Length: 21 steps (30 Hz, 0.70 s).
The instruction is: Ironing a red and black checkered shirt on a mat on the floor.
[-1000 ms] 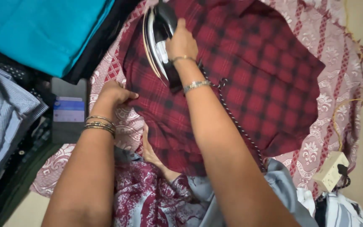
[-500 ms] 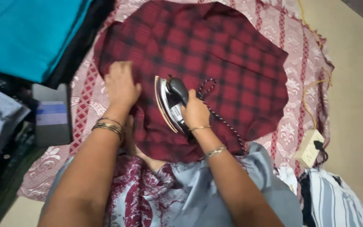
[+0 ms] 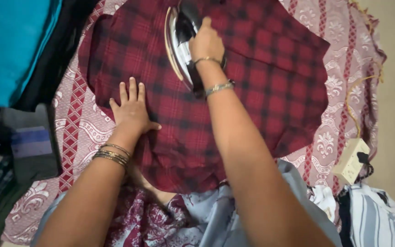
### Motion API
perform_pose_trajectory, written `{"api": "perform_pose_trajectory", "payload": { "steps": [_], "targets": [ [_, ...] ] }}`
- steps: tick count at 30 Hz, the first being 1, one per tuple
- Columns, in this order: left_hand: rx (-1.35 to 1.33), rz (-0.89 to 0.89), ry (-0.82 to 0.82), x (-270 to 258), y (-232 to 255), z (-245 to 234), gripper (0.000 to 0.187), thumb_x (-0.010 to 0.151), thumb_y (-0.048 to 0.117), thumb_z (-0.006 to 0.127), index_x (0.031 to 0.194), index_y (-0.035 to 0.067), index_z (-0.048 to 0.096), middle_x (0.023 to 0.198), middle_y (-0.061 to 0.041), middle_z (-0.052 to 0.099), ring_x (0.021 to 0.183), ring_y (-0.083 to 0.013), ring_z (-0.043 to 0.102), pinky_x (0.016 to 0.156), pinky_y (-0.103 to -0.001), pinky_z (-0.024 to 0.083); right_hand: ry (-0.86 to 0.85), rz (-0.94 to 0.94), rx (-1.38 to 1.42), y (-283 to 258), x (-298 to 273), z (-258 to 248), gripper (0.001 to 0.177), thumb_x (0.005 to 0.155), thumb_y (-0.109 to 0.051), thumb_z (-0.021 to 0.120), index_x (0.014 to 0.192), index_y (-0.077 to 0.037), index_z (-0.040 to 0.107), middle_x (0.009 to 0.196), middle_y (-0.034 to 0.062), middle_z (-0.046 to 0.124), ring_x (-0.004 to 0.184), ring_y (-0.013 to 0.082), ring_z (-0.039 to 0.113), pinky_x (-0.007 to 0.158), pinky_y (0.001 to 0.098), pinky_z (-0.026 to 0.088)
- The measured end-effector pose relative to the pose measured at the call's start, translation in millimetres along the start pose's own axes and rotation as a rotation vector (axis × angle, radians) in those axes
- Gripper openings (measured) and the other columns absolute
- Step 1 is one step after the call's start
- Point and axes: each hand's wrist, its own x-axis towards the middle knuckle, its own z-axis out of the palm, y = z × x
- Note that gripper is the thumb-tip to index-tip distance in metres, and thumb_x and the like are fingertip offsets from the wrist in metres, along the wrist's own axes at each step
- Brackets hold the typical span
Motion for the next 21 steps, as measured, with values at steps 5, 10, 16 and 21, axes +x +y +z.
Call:
{"api": "perform_pose_trajectory", "payload": {
  "steps": [5, 10, 16, 21],
  "targets": [
    [0.021, 0.002, -0.002, -4, 1, -3, 0.151, 0.055, 0.064, 0.094, 0.166, 0.018, 0.003, 0.173, -0.005, -0.008, 0.158, -0.0304, -0.004, 0.119, -0.063, 0.022, 0.036, -0.048, 0.017, 23, 17, 6, 0.047, 0.086, -0.021, 0.071, 0.124, -0.009, 0.047, 0.104, 0.0236, 0.073, 0.097, 0.0452, 0.071, 0.083, 0.0550, 0.057],
    [0.001, 0.026, 0.033, 0, -7, 1, 0.150, 0.054, 0.065, 0.094, 0.166, 0.020, 0.004, 0.174, -0.003, -0.007, 0.159, -0.0293, -0.002, 0.119, -0.062, 0.023, -0.037, -0.015, -0.029, 82, -28, -23, 0.047, 0.088, -0.018, 0.066, 0.130, -0.012, 0.047, 0.107, 0.0258, 0.071, 0.098, 0.0484, 0.069, 0.084, 0.0589, 0.055],
    [0.011, 0.041, 0.055, 2, -8, 0, 0.150, 0.053, 0.068, 0.093, 0.166, 0.022, 0.005, 0.174, -0.001, -0.005, 0.160, -0.0268, 0.000, 0.119, -0.062, 0.025, -0.204, -0.194, -0.088, 209, -140, -85, 0.051, 0.087, -0.030, 0.072, 0.129, -0.013, 0.048, 0.099, 0.0269, 0.071, 0.094, 0.0489, 0.067, 0.082, 0.0590, 0.053],
    [0.027, -0.050, 0.076, 6, 22, -1, 0.137, 0.067, 0.080, 0.076, 0.165, 0.012, 0.010, 0.173, -0.010, 0.002, 0.158, -0.0304, 0.004, 0.123, -0.058, 0.014, -0.292, -0.366, -0.091, 289, -197, -109, 0.041, 0.080, -0.024, 0.073, 0.114, -0.014, 0.052, 0.097, 0.0167, 0.072, 0.093, 0.0407, 0.069, 0.076, 0.0527, 0.054]
  ]
}}
